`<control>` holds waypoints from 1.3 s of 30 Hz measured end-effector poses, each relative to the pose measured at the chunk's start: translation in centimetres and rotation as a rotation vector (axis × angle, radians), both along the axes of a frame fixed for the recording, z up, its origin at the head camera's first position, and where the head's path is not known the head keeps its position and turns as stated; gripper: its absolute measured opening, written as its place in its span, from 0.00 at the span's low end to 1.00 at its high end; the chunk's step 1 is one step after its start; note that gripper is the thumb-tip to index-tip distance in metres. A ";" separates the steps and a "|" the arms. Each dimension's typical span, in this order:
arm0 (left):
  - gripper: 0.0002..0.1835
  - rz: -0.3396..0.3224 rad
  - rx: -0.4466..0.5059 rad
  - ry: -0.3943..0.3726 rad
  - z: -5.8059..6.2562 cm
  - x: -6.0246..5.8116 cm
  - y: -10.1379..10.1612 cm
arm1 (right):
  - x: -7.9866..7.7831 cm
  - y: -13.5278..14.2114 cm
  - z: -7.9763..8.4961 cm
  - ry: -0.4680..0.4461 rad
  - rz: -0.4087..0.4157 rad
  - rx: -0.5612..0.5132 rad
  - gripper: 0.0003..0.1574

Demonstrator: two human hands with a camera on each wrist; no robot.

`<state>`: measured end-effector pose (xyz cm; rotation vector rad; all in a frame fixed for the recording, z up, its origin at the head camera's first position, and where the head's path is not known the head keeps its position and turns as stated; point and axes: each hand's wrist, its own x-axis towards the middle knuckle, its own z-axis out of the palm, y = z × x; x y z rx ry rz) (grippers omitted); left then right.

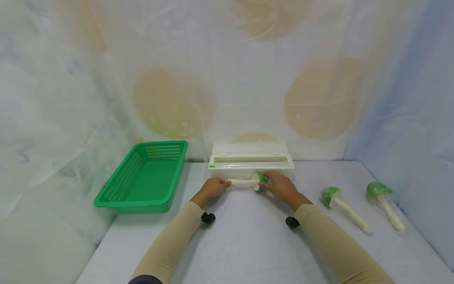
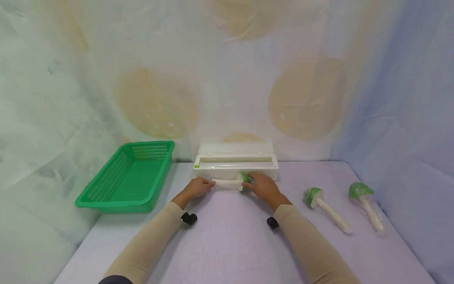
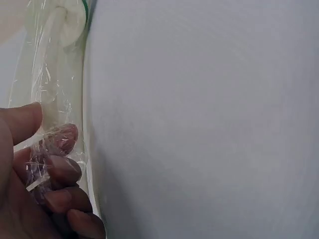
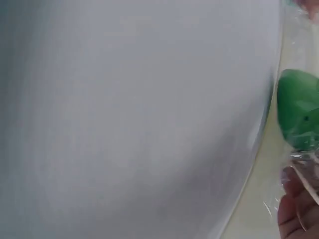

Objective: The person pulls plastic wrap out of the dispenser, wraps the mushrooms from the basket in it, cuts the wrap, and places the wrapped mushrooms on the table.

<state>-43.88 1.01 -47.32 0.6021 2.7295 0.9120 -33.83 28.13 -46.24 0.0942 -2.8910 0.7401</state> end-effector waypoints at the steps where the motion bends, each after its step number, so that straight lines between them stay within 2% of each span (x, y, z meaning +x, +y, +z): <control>1: 0.26 -0.003 0.019 0.002 -0.1 0.0 -0.1 | 0.0 0.1 0.1 0.022 0.000 0.022 0.41; 6: 0.23 -0.019 0.086 0.036 0.2 0.3 -0.6 | -0.1 0.4 0.5 0.125 0.017 0.127 0.35; 10: 0.21 -0.016 0.096 0.048 0.1 0.4 -0.8 | -0.5 0.4 0.7 0.152 0.046 0.163 0.30; 15: 0.18 -0.018 0.110 0.077 -0.1 0.0 -0.9 | -1.0 -0.3 1.6 0.174 0.107 0.132 0.23; 22: 0.15 -0.004 0.193 0.092 0.0 0.1 -1.3 | -2.3 -2.2 3.3 0.217 0.156 0.103 0.14; 25: 0.12 0.053 0.258 0.126 0.0 0.2 -1.6 | -3.0 -3.4 3.9 0.205 0.175 0.100 0.13; 28: 0.12 0.171 0.355 0.181 0.1 0.1 -1.9 | -3.9 -4.7 4.6 0.161 0.186 0.088 0.14; 31: 0.18 0.269 0.444 0.218 0.2 -0.4 -2.0 | -5.0 -6.3 5.3 0.114 0.192 0.063 0.14; 33: 0.24 0.294 0.487 0.227 0.3 -1.0 -2.0 | -5.8 -7.3 5.5 0.097 0.199 0.051 0.15; 36: 0.31 0.267 0.542 0.188 0.4 -2.1 -1.9 | -7.1 -8.9 5.6 0.086 0.207 0.036 0.15; 39: 0.34 0.193 0.594 0.099 0.2 -3.1 -1.9 | -8.2 -10.5 5.8 0.089 0.197 0.023 0.14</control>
